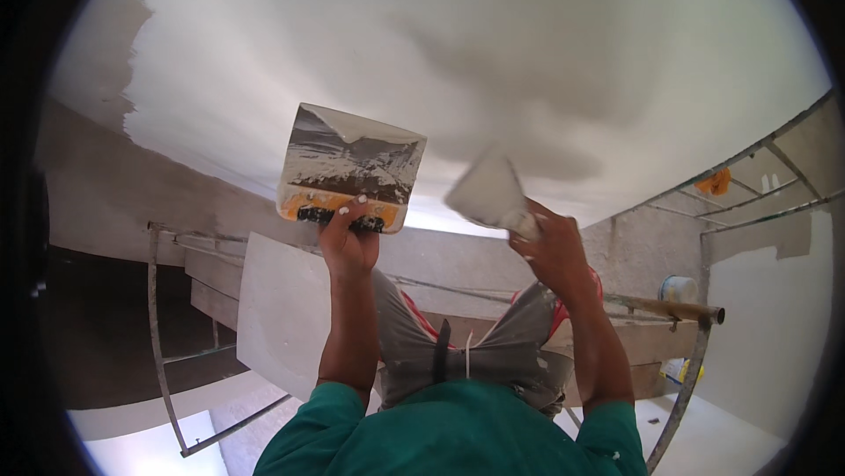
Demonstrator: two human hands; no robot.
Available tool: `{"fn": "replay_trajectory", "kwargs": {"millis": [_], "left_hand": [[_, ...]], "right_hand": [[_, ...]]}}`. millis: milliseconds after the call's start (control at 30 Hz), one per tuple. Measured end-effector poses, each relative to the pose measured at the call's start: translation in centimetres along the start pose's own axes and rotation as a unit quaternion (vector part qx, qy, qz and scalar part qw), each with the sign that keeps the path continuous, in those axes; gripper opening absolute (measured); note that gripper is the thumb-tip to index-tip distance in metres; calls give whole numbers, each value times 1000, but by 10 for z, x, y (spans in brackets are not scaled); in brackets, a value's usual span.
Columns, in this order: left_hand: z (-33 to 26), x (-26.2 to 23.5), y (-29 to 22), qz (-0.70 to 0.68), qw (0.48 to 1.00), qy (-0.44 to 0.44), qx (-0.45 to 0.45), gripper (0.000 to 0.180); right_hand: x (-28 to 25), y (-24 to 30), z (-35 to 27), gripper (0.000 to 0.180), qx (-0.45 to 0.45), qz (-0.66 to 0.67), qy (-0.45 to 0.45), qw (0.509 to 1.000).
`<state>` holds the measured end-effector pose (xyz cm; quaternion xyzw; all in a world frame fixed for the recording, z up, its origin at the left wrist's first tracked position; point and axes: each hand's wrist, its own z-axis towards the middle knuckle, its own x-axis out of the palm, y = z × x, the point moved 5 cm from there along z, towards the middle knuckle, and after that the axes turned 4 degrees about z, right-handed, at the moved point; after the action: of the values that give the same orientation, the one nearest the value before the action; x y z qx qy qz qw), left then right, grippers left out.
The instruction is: The person applies white plaster to a ceiling using a trowel and hawk while standing on scaffolding. They repeatedly scoop plaster from the hawk and spread it across the ceiling surface in broad strokes.
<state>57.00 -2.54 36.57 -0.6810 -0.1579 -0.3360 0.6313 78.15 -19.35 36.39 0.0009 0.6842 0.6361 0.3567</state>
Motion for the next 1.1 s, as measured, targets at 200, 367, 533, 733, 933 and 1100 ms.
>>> {"fn": "replay_trajectory", "kwargs": {"millis": [200, 367, 533, 733, 933, 1100], "left_hand": [[-26, -2, 6, 60, 998, 28, -9, 38], [-24, -2, 15, 361, 905, 222, -30, 45], [-4, 35, -28, 626, 606, 368, 325, 67], [93, 22, -95, 759, 456, 298, 357, 61], [194, 132, -330, 611, 425, -14, 668, 63], [223, 226, -449, 560, 419, -96, 708, 59]], "right_hand": [[15, 15, 20, 46, 22, -12, 45, 999], [8, 24, 33, 55, -19, -114, 40, 993], [6, 17, 33, 62, -84, -105, 33, 990], [-22, 36, 24, 35, -68, 63, -31, 995], [-13, -43, -22, 26, 35, 35, 20, 999], [-8, -103, -89, 19, 132, -22, -30, 991]]}}
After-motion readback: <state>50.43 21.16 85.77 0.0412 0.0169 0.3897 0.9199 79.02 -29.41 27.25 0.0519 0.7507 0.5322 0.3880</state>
